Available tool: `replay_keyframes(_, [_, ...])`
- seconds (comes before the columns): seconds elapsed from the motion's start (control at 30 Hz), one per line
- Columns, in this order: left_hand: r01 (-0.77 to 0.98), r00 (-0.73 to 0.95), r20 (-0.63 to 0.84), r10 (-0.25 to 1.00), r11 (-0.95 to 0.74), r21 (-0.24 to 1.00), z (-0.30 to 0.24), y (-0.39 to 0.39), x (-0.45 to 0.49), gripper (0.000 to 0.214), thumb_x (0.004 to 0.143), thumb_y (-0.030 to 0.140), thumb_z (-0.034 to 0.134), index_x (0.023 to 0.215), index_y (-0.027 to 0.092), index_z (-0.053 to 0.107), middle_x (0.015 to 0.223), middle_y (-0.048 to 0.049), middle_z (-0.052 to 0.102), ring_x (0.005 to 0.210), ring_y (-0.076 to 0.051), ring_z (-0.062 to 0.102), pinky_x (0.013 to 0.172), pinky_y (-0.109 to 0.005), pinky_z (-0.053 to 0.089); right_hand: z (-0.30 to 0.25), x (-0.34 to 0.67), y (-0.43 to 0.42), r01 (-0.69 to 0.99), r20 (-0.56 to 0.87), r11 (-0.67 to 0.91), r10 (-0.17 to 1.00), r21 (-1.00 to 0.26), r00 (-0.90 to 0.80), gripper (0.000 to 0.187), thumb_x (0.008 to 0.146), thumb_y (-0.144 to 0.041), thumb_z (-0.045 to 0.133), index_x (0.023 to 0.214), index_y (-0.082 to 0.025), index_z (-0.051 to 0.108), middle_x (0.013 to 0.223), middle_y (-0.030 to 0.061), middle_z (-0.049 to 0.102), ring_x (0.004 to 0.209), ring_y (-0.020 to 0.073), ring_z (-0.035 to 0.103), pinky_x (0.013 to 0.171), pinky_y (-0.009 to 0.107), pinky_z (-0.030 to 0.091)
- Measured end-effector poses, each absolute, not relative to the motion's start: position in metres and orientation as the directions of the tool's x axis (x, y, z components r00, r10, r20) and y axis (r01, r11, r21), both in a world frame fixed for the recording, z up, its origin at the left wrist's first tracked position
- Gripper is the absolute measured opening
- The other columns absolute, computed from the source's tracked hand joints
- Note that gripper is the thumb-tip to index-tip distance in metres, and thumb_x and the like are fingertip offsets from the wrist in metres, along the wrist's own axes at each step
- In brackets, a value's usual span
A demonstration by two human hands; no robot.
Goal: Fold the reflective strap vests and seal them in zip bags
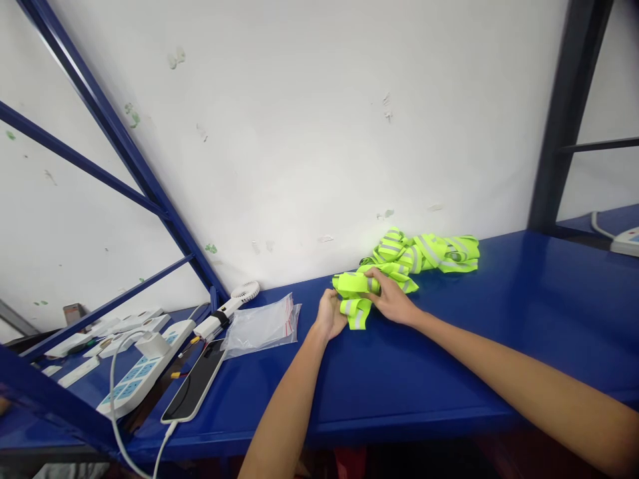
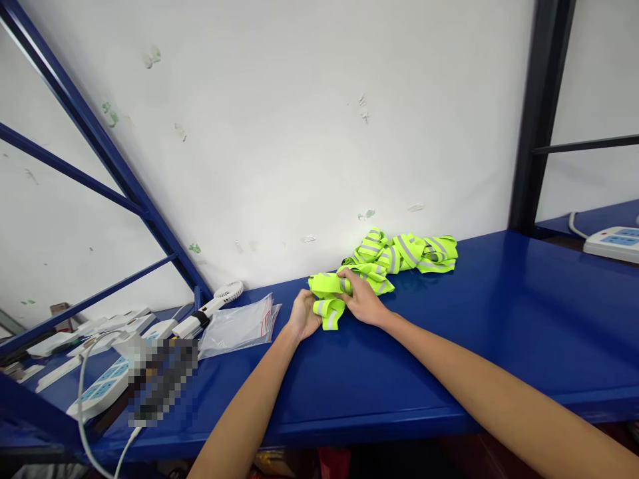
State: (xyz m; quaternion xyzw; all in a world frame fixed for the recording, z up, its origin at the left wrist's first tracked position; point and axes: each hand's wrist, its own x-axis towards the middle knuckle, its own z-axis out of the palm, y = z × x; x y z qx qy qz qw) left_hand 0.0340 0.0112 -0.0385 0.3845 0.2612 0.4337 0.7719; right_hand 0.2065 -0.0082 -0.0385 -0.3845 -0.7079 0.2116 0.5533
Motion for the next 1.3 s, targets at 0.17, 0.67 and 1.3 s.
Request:
replay_keyframes(0.17, [-0.445, 0.635, -0.065, 0.770, 0.433, 0.784, -0.031, 0.009, 0.025, 0.054, 0.079, 0.051, 0.051, 0.121, 0.016, 0.055, 0.107, -0.0133, 0.066, 0.094, -0.030, 0.065, 0.082, -0.046, 0.050, -0.042, 0.205, -0.006, 0.300, 0.707, 0.704, 0.697, -0.643, -0.121, 0.041, 0.067, -0.006, 0.048, 0.102, -0.023, 0.058, 0.112, 0.0049, 0.063, 0.109, 0.0252, 0.056, 0.096, 0.042, 0.041])
replay_keyframes(0.67, [-0.531, 0.427, 0.137, 0.894, 0.125, 0.838, -0.034, 0.004, 0.032, 0.097, 0.061, 0.005, 0.076, 0.141, 0.035, 0.031, 0.125, -0.0058, 0.059, 0.113, -0.023, 0.059, 0.097, -0.042, 0.045, -0.033, 0.202, -0.008, -0.123, 0.305, 0.309, 0.951, -0.943, 0.048, 0.063, 0.073, -0.035, 0.070, 0.131, -0.033, 0.046, 0.137, 0.0057, 0.050, 0.127, 0.0281, 0.047, 0.101, 0.045, 0.042])
replay_keyframes(1.3, [0.154, 0.287, 0.447, 0.847, -0.501, 0.851, -0.039, -0.003, 0.030, 0.082, 0.073, 0.024, 0.070, 0.145, 0.026, 0.030, 0.143, -0.0092, 0.043, 0.126, -0.032, 0.045, 0.099, -0.047, 0.045, -0.042, 0.194, -0.007, -0.016, 0.430, 0.435, 0.895, -0.901, 0.116, 0.049, 0.062, -0.028, 0.078, 0.106, -0.020, 0.060, 0.107, 0.0068, 0.068, 0.104, 0.0282, 0.061, 0.096, 0.044, 0.047])
